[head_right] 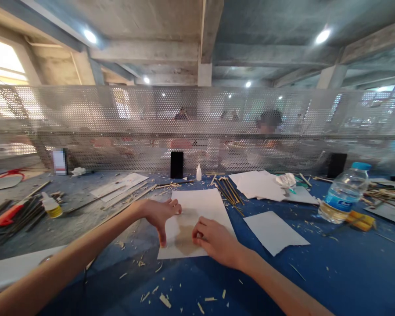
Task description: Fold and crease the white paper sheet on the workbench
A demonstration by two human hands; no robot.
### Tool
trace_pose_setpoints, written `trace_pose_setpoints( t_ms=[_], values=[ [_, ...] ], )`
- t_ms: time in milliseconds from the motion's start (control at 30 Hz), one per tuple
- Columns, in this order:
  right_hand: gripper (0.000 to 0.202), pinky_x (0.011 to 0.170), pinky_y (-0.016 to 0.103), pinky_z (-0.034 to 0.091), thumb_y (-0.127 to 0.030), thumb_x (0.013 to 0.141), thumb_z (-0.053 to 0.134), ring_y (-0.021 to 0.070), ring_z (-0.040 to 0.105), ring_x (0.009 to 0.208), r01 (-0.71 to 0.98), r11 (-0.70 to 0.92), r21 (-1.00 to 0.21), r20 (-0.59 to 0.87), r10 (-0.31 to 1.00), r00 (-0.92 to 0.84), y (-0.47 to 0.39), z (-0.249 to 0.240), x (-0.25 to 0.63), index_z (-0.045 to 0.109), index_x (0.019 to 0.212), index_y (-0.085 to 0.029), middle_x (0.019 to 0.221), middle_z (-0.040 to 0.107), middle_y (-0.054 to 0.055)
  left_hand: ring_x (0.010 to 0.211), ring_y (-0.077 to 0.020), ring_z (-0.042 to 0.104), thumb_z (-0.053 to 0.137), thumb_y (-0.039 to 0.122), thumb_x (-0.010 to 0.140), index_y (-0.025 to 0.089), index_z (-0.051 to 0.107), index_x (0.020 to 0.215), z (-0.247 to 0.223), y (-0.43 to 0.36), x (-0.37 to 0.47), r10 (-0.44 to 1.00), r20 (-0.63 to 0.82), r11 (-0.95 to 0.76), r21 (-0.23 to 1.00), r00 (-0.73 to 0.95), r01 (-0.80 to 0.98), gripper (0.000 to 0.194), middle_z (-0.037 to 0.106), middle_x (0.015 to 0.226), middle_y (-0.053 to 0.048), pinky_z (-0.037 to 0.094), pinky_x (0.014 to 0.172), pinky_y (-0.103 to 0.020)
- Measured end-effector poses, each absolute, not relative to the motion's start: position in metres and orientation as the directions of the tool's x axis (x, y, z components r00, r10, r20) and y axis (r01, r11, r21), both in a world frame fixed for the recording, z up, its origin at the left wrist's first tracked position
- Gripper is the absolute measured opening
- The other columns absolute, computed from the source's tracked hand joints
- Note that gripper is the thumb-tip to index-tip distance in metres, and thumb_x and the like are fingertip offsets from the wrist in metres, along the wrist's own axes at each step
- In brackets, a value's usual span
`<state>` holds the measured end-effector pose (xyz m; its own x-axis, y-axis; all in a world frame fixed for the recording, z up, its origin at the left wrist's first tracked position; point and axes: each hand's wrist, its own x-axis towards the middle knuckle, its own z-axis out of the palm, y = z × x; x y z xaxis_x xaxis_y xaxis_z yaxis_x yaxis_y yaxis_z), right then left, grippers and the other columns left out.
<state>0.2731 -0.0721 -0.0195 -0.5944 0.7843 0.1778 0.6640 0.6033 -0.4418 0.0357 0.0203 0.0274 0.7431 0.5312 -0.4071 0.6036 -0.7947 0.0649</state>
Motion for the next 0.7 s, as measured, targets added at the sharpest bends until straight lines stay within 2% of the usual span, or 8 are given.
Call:
trace_pose_setpoints(
  t_ms=[133,300,467,700],
  values=[
    [0.008,0.078,0.029,0.044,-0.021,0.094,0.054,0.0174,0.057,0.086,0.708,0.553,-0.44,0.24,0.832,-0.501,-0.0711,-0.0191,0.2746,0.061,0.089,-0.02,0.093,0.058,0.003,0.123,-0.0406,0.041,0.078,0.07,0.041,0.015,0.046,0.131,0.0272,0.0213,0.0354,0.52,-0.411,-0.804,0.059,0.748,0.592,0.111,0.046,0.135,-0.019,0.042,0.098,-0.045],
    [0.004,0.075,0.026,0.044,-0.023,0.091,0.06,0.0155,0.058,0.085,0.618,0.568,-0.544,0.145,0.789,-0.598,-0.0749,-0.0176,0.2697,0.063,0.09,-0.021,0.095,0.06,0.001,0.123,-0.0412,0.041,0.079,0.07,0.04,0.014,0.047,0.131,0.0263,0.0221,0.0357,0.52,-0.404,-0.807,0.057,0.752,0.588,0.112,0.047,0.133,-0.019,0.041,0.099,-0.043],
    [0.007,0.076,0.028,0.043,-0.02,0.092,0.057,0.0164,0.057,0.084,0.693,0.554,-0.461,0.224,0.829,-0.513,-0.0704,-0.0184,0.2728,0.062,0.088,-0.02,0.091,0.059,0.002,0.122,-0.039,0.043,0.079,0.068,0.04,0.017,0.047,0.132,0.0279,0.0207,0.0363,0.525,-0.415,-0.804,0.045,0.743,0.593,0.109,0.047,0.133,-0.016,0.041,0.098,-0.043],
    [0.008,0.081,0.03,0.045,-0.022,0.094,0.056,0.0176,0.058,0.089,0.689,0.601,-0.404,0.211,0.795,-0.569,-0.0706,-0.0195,0.2728,0.063,0.092,-0.02,0.097,0.06,0.004,0.123,-0.0399,0.042,0.078,0.069,0.04,0.018,0.047,0.132,0.0267,0.021,0.0357,0.532,-0.409,-0.8,0.046,0.742,0.599,0.11,0.048,0.134,-0.017,0.042,0.098,-0.043]
  ],
)
